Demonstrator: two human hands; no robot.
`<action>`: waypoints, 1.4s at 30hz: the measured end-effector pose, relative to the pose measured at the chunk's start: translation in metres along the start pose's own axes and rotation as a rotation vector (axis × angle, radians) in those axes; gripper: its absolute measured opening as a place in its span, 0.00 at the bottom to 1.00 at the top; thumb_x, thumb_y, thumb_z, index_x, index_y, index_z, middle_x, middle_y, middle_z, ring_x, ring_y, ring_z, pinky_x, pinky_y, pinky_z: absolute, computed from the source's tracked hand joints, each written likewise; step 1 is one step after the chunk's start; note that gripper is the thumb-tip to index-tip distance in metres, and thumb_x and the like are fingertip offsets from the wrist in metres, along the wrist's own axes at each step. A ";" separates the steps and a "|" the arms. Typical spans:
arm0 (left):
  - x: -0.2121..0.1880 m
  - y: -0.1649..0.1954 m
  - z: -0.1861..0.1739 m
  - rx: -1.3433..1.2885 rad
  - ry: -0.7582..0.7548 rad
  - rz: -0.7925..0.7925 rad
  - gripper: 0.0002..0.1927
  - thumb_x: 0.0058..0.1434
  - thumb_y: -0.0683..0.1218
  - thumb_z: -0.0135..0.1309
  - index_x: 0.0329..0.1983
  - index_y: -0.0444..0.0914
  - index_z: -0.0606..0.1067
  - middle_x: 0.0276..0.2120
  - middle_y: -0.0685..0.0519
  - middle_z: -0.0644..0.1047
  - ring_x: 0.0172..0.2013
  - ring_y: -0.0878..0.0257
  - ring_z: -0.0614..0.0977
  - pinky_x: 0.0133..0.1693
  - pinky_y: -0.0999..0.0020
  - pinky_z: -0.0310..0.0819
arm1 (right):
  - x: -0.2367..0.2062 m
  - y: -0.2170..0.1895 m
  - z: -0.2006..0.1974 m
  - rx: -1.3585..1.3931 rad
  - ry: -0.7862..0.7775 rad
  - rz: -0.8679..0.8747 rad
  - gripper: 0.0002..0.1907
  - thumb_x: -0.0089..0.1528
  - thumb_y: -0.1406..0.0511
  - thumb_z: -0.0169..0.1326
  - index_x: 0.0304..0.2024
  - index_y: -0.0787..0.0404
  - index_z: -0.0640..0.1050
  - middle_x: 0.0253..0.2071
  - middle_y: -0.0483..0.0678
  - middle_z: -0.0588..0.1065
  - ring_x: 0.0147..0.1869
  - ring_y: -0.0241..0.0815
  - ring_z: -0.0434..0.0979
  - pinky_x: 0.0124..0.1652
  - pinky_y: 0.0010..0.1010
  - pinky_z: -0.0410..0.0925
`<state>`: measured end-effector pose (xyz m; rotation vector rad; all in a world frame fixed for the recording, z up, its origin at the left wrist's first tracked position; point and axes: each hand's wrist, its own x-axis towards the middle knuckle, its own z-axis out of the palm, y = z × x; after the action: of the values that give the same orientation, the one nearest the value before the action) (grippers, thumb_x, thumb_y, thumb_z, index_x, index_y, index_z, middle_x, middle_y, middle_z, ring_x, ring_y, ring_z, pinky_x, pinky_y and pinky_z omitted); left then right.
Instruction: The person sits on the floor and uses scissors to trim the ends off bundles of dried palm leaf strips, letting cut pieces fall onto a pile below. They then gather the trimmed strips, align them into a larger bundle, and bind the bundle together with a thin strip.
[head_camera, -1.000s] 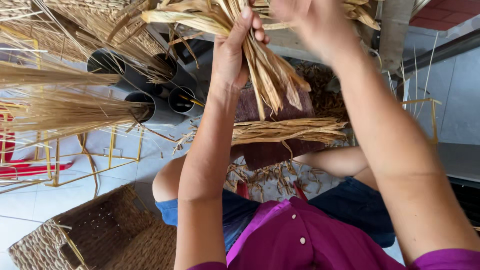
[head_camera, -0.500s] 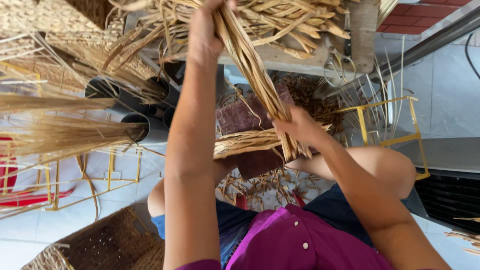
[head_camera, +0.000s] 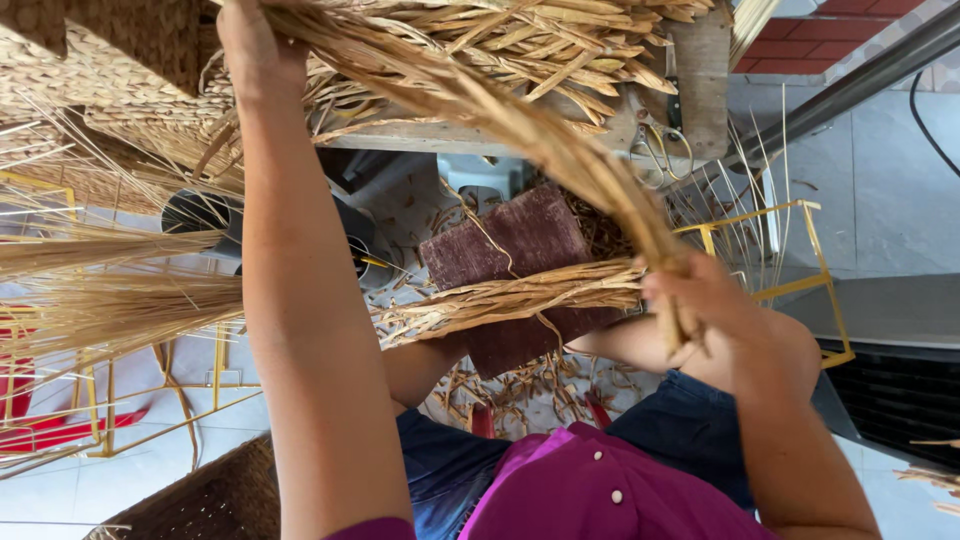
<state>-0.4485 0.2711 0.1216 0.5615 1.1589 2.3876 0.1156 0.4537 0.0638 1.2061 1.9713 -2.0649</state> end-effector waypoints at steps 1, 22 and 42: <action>-0.008 0.001 -0.005 0.054 0.061 -0.022 0.31 0.60 0.63 0.60 0.45 0.30 0.73 0.40 0.44 0.76 0.43 0.53 0.80 0.44 0.45 0.77 | -0.012 -0.005 -0.018 -0.063 0.077 0.063 0.21 0.59 0.65 0.59 0.55 0.62 0.78 0.31 0.49 0.76 0.25 0.43 0.72 0.24 0.37 0.65; -0.180 0.137 0.083 0.352 -0.172 0.348 0.12 0.74 0.51 0.54 0.51 0.40 0.78 0.47 0.52 0.83 0.53 0.60 0.84 0.58 0.60 0.80 | -0.080 -0.079 -0.085 0.491 0.036 -0.793 0.06 0.74 0.72 0.48 0.53 0.62 0.69 0.40 0.56 0.75 0.35 0.44 0.76 0.43 0.38 0.73; -0.383 0.113 0.173 0.895 -0.362 0.505 0.17 0.60 0.42 0.63 0.49 0.35 0.71 0.56 0.37 0.72 0.58 0.49 0.75 0.58 0.59 0.71 | -0.092 -0.163 0.124 0.257 -0.291 -0.633 0.17 0.61 0.68 0.62 0.51 0.68 0.77 0.41 0.54 0.81 0.39 0.39 0.83 0.37 0.28 0.77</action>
<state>-0.0630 0.1117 0.2460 1.6487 2.0551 1.8497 0.0335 0.3345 0.2354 0.2559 2.1722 -2.6453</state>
